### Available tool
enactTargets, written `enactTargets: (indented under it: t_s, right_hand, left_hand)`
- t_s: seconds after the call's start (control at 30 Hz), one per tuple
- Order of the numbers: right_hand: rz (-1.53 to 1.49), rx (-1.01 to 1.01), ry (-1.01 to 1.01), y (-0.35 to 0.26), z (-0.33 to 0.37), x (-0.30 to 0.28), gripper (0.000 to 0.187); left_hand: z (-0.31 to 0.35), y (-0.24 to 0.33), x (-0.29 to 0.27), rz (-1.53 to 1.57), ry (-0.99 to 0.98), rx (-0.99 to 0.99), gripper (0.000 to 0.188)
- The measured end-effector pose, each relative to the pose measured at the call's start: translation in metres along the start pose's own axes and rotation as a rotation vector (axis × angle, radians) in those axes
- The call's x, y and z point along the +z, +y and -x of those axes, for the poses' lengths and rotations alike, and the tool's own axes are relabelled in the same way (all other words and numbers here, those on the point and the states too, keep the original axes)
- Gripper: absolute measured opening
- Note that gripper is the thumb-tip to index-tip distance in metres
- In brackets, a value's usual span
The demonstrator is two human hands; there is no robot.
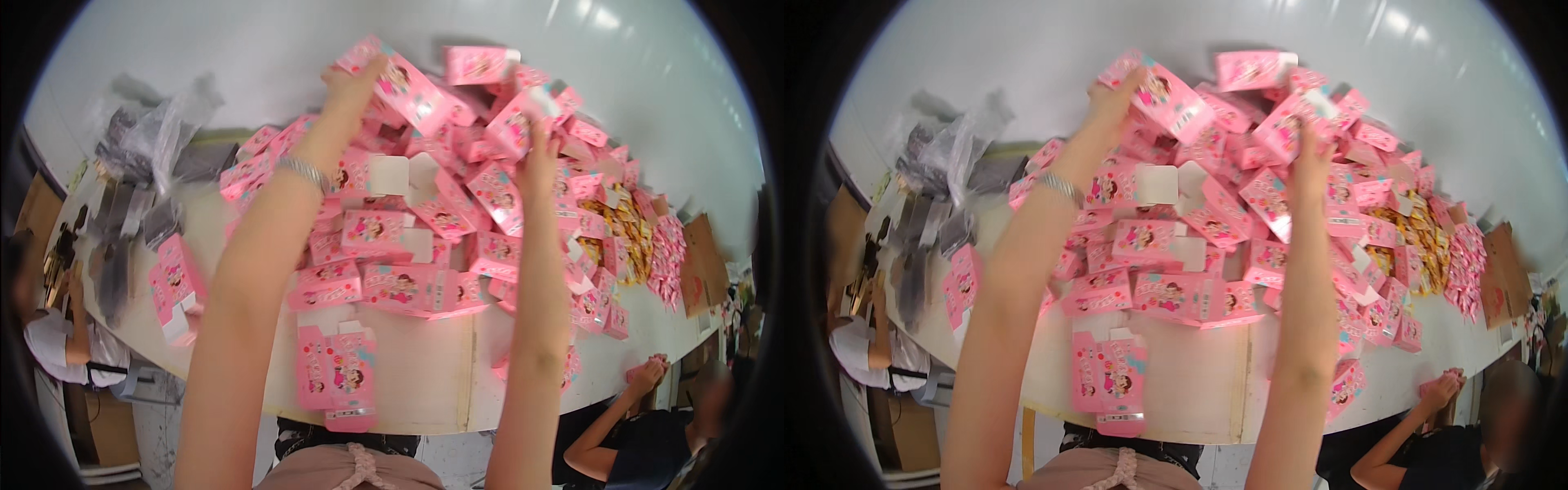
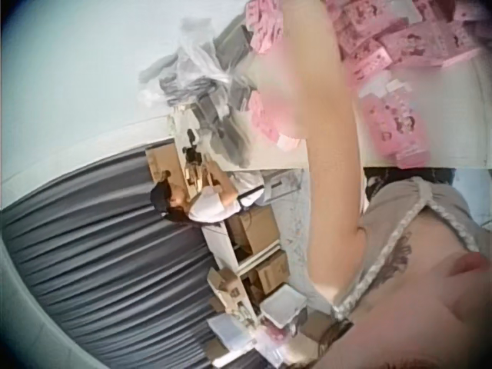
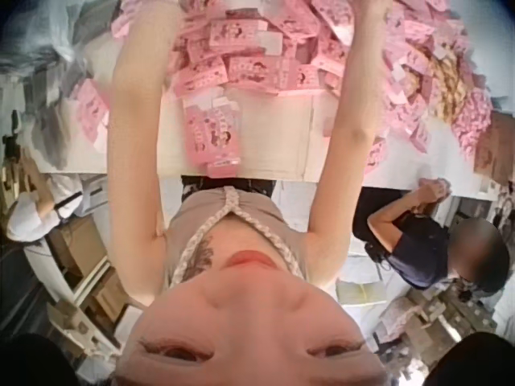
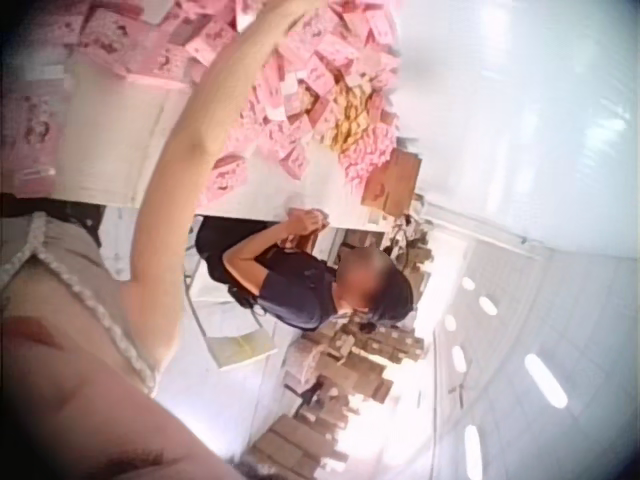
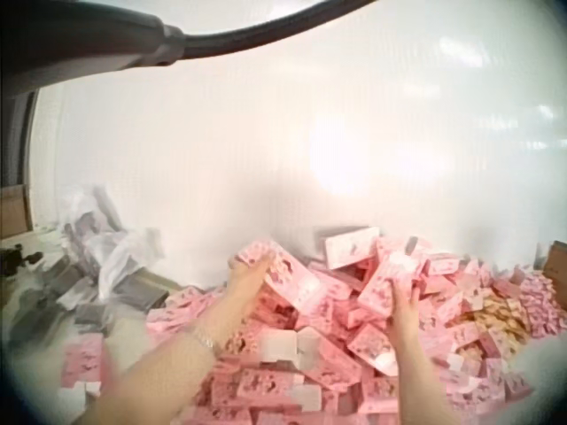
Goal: The person folds and assembles pink cardboard boxes with cartoon graphics at a work table. They repeatedly pick up flat pieces, fold along creases, and tuck flaps to form small rectangular boxes, placing finished units on the table.
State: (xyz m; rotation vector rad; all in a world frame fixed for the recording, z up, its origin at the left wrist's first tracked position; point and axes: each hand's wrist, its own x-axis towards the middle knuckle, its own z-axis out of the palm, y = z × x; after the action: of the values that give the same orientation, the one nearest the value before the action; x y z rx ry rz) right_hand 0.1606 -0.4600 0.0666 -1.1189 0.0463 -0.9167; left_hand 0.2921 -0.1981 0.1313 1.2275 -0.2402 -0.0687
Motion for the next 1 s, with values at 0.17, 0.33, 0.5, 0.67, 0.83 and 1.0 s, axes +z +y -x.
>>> enactTargets:
  t_s: [0.17, 0.33, 0.5, 0.67, 0.83, 1.0]
  right_hand:
    - [0.955, -0.214, 0.045, 0.021, -0.08, -0.094, 0.072]
    - [1.481, -0.307, 0.056, -0.022, 0.024, -0.051, 0.095]
    - [1.795, -0.485, -0.201, -0.032, 0.104, -0.063, 0.059]
    - [1.536, -0.458, -0.598, -0.045, 0.289, 0.014, 0.068]
    - [1.739, -0.433, -0.68, 0.014, 0.314, 0.001, 0.056]
    - [1.725, -0.59, -0.486, 0.055, 0.271, 0.003, 0.041]
  left_hand:
    - [-0.031, -0.003, -0.091, -0.743, 0.23, 0.224, 0.104]
    - [0.088, 0.02, -0.183, -1.095, -0.079, 0.368, 0.091]
    - [0.238, 0.0, -0.224, -1.012, -0.215, 0.419, 0.061]
    - [0.291, -0.033, -0.228, -1.232, -0.325, 0.457, 0.047]
    - [0.232, -0.109, -0.196, -1.373, -0.491, 0.813, 0.033]
    - [0.187, -0.119, -0.192, -1.361, -0.406, 0.903, 0.033]
